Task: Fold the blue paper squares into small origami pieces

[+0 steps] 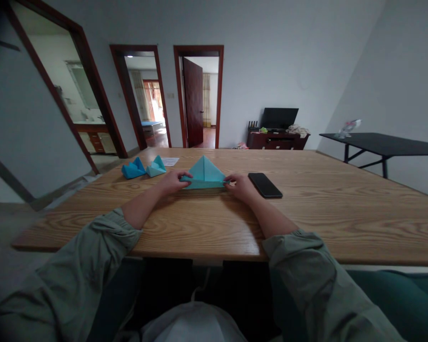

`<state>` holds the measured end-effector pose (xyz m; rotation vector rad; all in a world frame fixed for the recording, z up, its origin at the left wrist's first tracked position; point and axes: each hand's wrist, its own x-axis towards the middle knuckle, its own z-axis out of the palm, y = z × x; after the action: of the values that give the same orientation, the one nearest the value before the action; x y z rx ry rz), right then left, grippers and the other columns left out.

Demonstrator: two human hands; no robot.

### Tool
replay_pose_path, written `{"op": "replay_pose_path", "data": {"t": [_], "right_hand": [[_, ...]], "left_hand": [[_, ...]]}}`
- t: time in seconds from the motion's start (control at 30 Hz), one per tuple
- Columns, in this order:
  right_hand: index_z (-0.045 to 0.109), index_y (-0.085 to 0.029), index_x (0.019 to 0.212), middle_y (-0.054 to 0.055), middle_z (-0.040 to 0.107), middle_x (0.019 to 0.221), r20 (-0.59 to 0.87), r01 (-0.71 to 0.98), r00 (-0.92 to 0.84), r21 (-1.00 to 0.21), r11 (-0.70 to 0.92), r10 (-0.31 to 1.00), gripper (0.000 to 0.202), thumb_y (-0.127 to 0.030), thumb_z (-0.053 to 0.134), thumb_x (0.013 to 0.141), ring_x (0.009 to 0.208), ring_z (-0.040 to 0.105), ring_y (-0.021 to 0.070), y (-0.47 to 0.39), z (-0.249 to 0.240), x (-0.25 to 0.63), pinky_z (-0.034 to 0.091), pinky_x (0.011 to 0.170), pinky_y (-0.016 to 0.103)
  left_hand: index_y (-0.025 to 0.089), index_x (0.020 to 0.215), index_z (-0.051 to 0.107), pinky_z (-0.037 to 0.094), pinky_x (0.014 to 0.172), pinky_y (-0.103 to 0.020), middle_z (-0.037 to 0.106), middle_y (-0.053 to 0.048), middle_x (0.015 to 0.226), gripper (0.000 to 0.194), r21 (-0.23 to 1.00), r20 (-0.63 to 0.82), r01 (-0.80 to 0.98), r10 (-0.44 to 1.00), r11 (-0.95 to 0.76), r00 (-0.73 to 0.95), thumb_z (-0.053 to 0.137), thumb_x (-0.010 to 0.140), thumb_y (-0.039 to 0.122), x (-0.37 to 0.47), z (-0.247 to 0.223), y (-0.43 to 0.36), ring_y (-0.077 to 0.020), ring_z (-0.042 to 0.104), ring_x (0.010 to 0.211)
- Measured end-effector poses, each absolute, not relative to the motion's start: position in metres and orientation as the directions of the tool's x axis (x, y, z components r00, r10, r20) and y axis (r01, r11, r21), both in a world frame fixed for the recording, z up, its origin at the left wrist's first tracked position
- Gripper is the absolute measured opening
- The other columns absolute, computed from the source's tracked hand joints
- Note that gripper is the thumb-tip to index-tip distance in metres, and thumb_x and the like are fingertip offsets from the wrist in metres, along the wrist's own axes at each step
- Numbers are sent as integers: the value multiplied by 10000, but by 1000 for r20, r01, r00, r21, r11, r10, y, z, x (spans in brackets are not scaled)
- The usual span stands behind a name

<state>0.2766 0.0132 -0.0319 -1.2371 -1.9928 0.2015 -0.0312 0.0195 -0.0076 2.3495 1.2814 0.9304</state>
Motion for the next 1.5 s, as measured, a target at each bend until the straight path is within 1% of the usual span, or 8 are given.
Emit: {"op": "replay_pose_path", "data": {"t": [0.3, 0.5, 0.57, 0.7, 0.8, 0.97, 1.23, 1.5], "right_hand": [[703, -163, 820, 64, 708, 799, 476, 668, -238, -552, 498, 847, 325, -437, 528, 831, 711, 616, 179, 8, -24, 272, 468, 665, 273], [656, -170, 796, 58, 677, 759, 508, 617, -127, -632, 468, 852, 294, -456, 593, 780, 669, 576, 162, 6, -21, 272, 460, 634, 280], [633, -176, 872, 47, 664, 754, 489, 550, -89, -702, 452, 868, 297, -444, 636, 744, 652, 568, 151, 6, -21, 271, 454, 600, 267], [582, -191, 1091, 8, 633, 721, 411, 436, -84, -804, 404, 908, 492, -454, 691, 690, 593, 534, 126, 5, -23, 269, 421, 524, 231], [662, -179, 968, 11, 637, 734, 377, 465, -181, -781, 417, 908, 422, -509, 662, 707, 617, 529, 126, 2, -22, 268, 407, 533, 225], [688, -168, 773, -4, 602, 642, 314, 484, -202, -791, 374, 928, 395, -551, 659, 682, 582, 501, 124, -4, -20, 267, 381, 514, 231], [679, -162, 810, 0, 625, 673, 138, 389, -314, -884, 260, 939, 386, -503, 727, 634, 582, 510, 114, -17, -12, 253, 385, 500, 227], [690, -173, 838, 22, 677, 766, 93, 255, -327, -950, 183, 940, 369, -488, 735, 650, 637, 565, 136, -10, -17, 258, 440, 559, 245]], "left_hand": [[162, 1100, 618, 411, 635, -231, 629, -17, 825, 367, 616, 495, 491, 787, -616, 368, 567, 776, 325, -32, -12, 25, -128, 529, 692], [174, 1134, 489, 355, 492, -184, 592, 25, 713, 415, 761, 443, 359, 837, -540, 320, 609, 775, 343, -33, -16, 28, -91, 496, 550], [176, 1098, 487, 372, 499, -183, 595, 27, 715, 418, 778, 438, 340, 844, -528, 308, 646, 750, 344, -33, -16, 28, -91, 516, 557], [172, 1159, 470, 437, 542, -207, 628, 8, 768, 561, 842, 398, 237, 854, -486, 337, 723, 685, 333, -32, -14, 28, -111, 583, 616], [158, 1214, 483, 493, 618, -260, 663, -29, 838, 650, 894, 329, 167, 862, -416, 385, 754, 656, 350, -32, -15, 29, -146, 631, 703], [117, 1095, 597, 515, 692, -309, 689, -80, 902, 582, 938, 192, 171, 861, -302, 471, 785, 617, 390, -31, -17, 28, -188, 654, 770], [153, 1047, 662, 506, 704, -285, 697, -52, 957, 513, 907, 133, 256, 807, -333, 576, 778, 614, 401, -24, -9, 11, -208, 646, 822], [122, 942, 695, 486, 627, -255, 701, -54, 866, 428, 926, 59, 282, 836, -250, 546, 753, 649, 429, -30, -10, 16, -165, 630, 700]]}}
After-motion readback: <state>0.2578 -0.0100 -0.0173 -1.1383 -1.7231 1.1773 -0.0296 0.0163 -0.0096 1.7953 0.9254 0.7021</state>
